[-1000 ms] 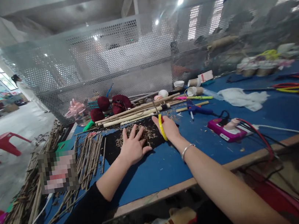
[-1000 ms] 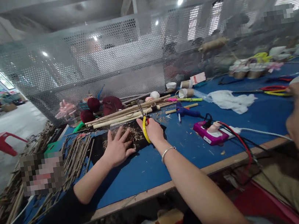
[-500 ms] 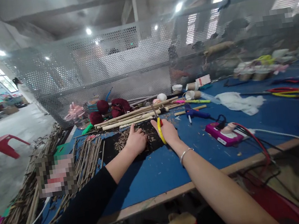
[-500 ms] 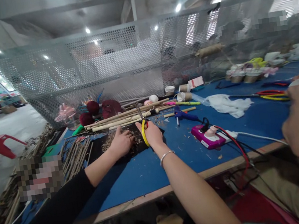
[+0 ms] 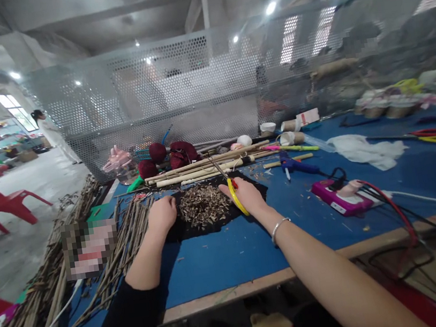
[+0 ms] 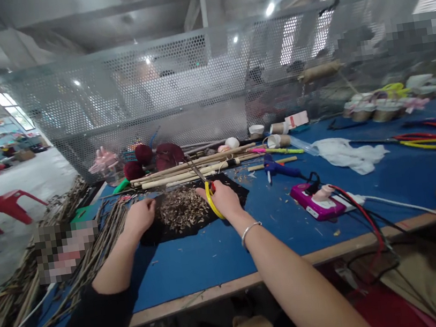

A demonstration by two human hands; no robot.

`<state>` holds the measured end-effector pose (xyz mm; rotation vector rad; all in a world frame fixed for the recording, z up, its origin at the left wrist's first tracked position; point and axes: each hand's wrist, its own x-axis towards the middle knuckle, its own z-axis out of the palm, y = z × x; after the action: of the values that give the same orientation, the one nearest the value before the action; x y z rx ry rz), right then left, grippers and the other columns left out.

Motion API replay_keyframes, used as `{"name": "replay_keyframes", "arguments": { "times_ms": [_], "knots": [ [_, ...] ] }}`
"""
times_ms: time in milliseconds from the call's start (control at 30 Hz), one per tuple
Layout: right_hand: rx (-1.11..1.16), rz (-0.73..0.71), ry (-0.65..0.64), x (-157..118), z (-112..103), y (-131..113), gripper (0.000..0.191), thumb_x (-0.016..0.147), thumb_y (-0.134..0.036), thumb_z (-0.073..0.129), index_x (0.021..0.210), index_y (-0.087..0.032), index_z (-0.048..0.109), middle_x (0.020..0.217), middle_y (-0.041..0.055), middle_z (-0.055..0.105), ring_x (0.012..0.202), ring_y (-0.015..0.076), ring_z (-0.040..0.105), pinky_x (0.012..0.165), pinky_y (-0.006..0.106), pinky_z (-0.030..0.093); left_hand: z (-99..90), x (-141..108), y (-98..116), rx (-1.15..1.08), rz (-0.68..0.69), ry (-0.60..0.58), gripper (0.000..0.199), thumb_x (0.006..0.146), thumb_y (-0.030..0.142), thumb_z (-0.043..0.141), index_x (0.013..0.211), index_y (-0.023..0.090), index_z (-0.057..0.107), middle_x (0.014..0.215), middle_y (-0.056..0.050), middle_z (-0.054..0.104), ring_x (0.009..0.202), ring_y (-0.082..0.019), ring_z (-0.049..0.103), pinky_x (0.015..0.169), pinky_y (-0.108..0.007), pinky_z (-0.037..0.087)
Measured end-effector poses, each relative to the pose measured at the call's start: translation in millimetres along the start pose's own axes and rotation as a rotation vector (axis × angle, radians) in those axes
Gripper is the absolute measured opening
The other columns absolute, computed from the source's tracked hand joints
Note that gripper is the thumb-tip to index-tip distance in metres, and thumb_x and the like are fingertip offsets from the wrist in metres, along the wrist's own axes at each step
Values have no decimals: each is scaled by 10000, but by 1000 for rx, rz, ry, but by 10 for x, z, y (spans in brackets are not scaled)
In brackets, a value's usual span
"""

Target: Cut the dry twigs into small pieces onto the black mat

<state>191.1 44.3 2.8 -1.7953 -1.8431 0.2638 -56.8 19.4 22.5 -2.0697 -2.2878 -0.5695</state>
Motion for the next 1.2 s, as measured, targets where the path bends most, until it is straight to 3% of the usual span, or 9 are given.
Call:
{"name": "replay_keyframes", "arguments": {
  "times_ms": [133,300,433,567,667,767,867,1000,1200],
  "knots": [
    [-17,-11,8,1,0,11,478,760,-656,380,792,-201,523,702,55,609,652,179,561,532,235,308,83,-34,30,43,9,-73,366,834,327,369,813,135,679,832,-166,676,835,-260,627,773,-336,447],
    [-41,-44,30,6,-16,30,419,769,-603,421,786,-197,523,710,56,604,658,180,558,546,237,321,199,-15,80,-245,151,29,329,831,210,376,1032,148,629,1025,-93,658,961,-188,593,872,-257,413],
    [-60,-49,32,8,-21,30,407,773,-592,420,777,-199,521,702,56,601,670,188,562,568,241,337,201,21,30,-320,25,121,380,839,187,343,1158,128,541,1114,-113,615,1016,-192,570,895,-279,400],
    [-57,-52,38,15,-21,34,411,779,-598,397,757,-205,515,673,51,594,657,184,556,587,242,351,107,50,-113,-197,-60,-54,397,856,325,329,1011,115,628,1001,-170,648,991,-268,581,883,-366,394],
    [-66,-51,34,21,-18,37,417,776,-606,390,743,-208,508,662,51,589,653,185,550,591,245,351,50,60,-232,-282,137,-220,496,782,472,454,1099,116,591,1107,-162,606,1047,-274,548,905,-358,383],
    [-75,-54,31,21,-14,34,418,773,-608,391,739,-208,506,658,49,584,644,184,545,581,243,345,58,55,-271,-415,317,-275,799,572,460,688,1274,170,442,1273,-128,492,1156,-267,461,964,-341,341],
    [-89,-69,24,6,-12,19,415,776,-606,389,742,-209,507,672,46,588,646,183,546,574,242,343,132,44,-189,-464,397,-208,904,490,384,758,1298,180,408,1298,-131,457,1193,-271,416,998,-356,307],
    [-107,-91,12,-32,-6,-17,418,772,-604,401,760,-203,517,682,48,592,639,178,548,567,237,345,234,38,-27,-460,456,-61,656,602,319,702,1212,172,509,1196,-119,532,1114,-247,480,973,-352,341],
    [-103,-118,-5,-60,19,-29,420,771,-611,397,770,-207,512,682,44,597,636,176,549,565,234,344,258,7,19,-583,332,-40,605,688,271,602,1264,165,449,1145,-109,548,1057,-221,515,920,-327,388]
  ]
}}
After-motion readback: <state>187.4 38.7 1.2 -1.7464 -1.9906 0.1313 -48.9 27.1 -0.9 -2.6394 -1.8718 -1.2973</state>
